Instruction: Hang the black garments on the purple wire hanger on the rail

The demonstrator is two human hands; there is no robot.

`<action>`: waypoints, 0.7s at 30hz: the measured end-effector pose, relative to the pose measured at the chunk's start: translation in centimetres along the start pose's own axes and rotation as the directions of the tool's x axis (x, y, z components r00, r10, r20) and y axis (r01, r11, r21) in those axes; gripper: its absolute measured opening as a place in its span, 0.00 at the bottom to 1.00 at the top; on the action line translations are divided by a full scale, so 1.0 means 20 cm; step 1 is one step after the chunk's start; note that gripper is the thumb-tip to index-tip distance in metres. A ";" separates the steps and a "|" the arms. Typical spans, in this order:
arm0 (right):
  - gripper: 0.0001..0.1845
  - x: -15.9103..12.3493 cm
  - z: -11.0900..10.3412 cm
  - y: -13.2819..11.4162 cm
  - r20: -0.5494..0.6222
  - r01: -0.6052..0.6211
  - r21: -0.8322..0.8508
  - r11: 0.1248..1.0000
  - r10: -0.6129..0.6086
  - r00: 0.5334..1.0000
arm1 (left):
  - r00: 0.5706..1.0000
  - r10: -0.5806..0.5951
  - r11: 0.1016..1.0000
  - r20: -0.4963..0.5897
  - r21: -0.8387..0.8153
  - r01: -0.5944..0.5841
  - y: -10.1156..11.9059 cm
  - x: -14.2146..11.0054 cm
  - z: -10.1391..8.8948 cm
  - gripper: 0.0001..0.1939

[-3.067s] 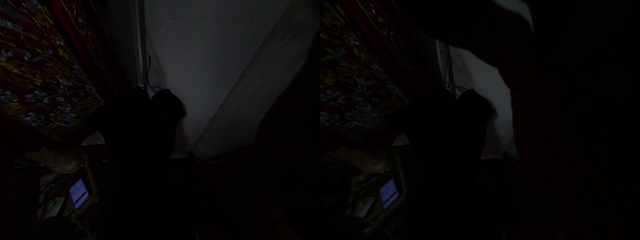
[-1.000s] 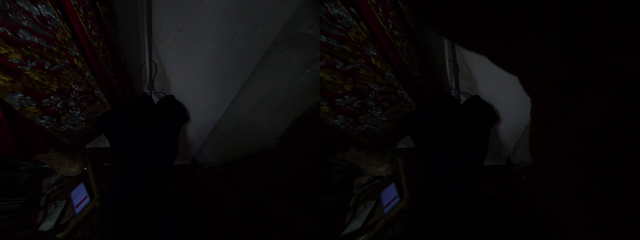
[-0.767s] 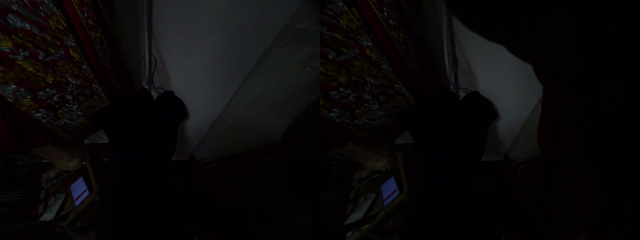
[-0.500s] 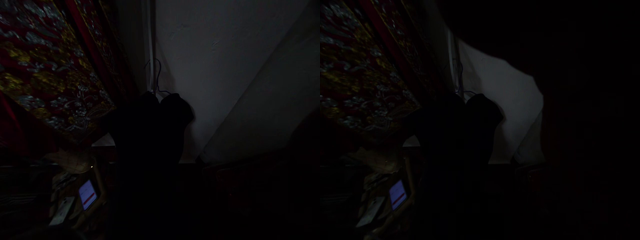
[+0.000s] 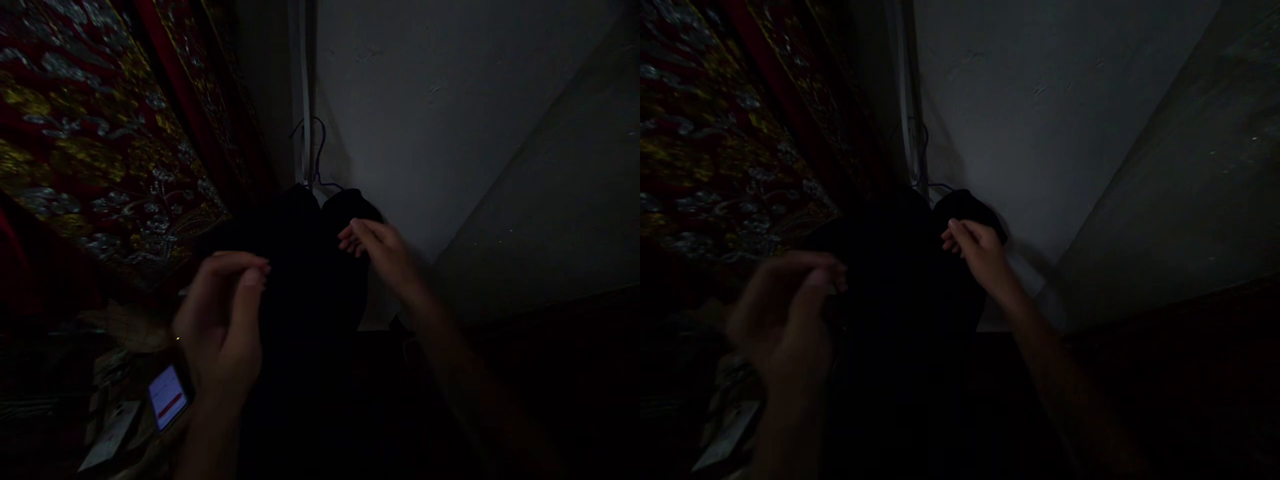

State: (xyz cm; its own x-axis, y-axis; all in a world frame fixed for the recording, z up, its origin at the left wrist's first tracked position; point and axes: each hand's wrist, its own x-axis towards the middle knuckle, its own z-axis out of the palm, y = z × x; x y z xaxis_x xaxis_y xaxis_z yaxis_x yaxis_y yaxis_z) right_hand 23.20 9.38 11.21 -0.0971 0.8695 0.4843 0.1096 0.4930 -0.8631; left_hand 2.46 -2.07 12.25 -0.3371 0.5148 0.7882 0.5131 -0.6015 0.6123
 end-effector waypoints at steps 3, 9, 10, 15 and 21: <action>0.29 0.06 0.09 0.13 0.007 -0.102 0.022 0.995 0.102 0.995 | 0.986 0.114 0.993 0.119 -0.020 -0.113 -0.09 0.05 0.17 0.08; 0.23 0.18 0.11 0.13 -0.050 -0.042 0.014 0.999 0.042 0.998 | 0.875 0.271 0.956 0.401 -0.008 -0.292 -0.30 0.24 0.51 0.16; 0.23 0.19 0.11 0.12 -0.050 -0.058 0.018 0.998 0.058 0.997 | 0.867 0.246 0.956 0.434 0.042 -0.292 -0.32 0.26 0.53 0.15; 0.26 0.18 0.16 0.11 -0.025 -0.103 0.030 0.994 0.104 0.994 | 0.842 0.211 0.929 0.496 0.168 -0.331 -0.33 0.31 0.48 0.06; 0.19 0.09 0.25 0.04 -0.141 0.027 0.141 0.990 -0.007 0.990 | 0.877 0.281 0.941 0.389 0.070 -0.332 -0.27 0.29 0.43 0.06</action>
State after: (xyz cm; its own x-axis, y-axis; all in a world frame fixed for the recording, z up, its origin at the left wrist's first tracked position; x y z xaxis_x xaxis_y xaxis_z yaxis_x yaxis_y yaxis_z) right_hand 18.16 11.08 10.69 0.0428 0.8618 0.5054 -0.0336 0.5068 -0.8614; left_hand 4.55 9.36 12.94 0.1555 0.5202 0.8398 0.6499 -0.6941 0.3096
